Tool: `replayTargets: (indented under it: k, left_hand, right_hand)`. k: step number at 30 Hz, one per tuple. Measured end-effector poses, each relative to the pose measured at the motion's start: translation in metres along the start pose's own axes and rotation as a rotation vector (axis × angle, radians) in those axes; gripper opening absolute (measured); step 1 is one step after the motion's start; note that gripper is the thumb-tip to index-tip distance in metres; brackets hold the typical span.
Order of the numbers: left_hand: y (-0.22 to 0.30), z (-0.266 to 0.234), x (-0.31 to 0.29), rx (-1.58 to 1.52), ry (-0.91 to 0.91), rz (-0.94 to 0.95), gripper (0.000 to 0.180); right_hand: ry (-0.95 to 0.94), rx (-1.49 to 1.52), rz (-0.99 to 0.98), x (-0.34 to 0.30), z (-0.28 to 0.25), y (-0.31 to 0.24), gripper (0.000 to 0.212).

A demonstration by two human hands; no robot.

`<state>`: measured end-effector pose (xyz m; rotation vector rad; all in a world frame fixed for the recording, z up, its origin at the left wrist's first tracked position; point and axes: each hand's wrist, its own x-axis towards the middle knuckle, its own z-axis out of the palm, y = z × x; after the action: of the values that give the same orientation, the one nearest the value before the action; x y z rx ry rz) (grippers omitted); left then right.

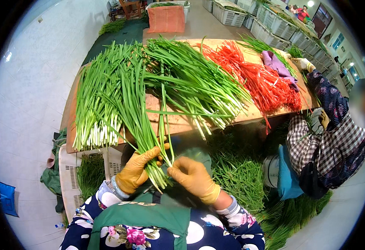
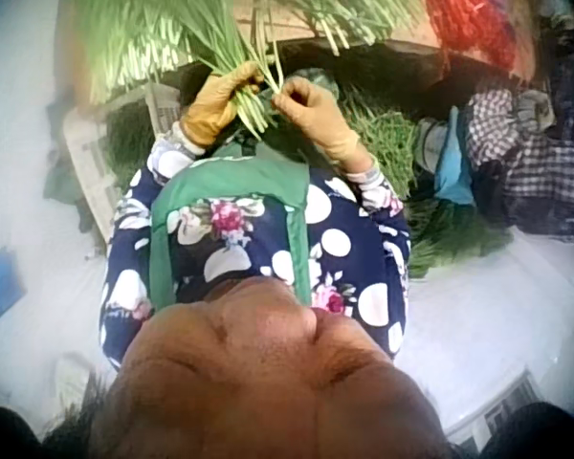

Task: The person sorts through bunches of green onions by hand, removing damaged leaves and arranging them before tying the bundles with red plastic strips on a wooden table.

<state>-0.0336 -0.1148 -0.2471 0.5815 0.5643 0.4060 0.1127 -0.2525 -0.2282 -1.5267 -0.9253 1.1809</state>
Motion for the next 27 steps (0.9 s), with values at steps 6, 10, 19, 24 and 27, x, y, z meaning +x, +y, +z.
replayTargets:
  k: [6,10,19,24,27]
  left_hand:
    - [-0.005,0.018,0.003,0.104,0.006,0.053,0.031]
    - [-0.006,0.018,0.008,0.113,0.050,0.165,0.030]
    - [-0.010,0.008,0.021,0.171,0.035,0.184,0.031]
    - [-0.005,0.016,0.015,0.100,0.071,0.132,0.030]
    - [-0.001,0.015,0.012,0.115,-0.002,0.166,0.031]
  right_hand:
    - [0.052,0.277,0.014,0.010,0.005,0.010,0.023]
    - [0.262,-0.057,-0.001,-0.007,-0.004,0.030,0.026]
    - [0.354,-1.239,0.080,-0.059,-0.073,0.050,0.020]
    - [0.267,-1.017,-0.513,0.003,-0.004,-0.035,0.020]
    - [0.314,-1.041,-0.521,0.024,0.001,-0.018,0.016]
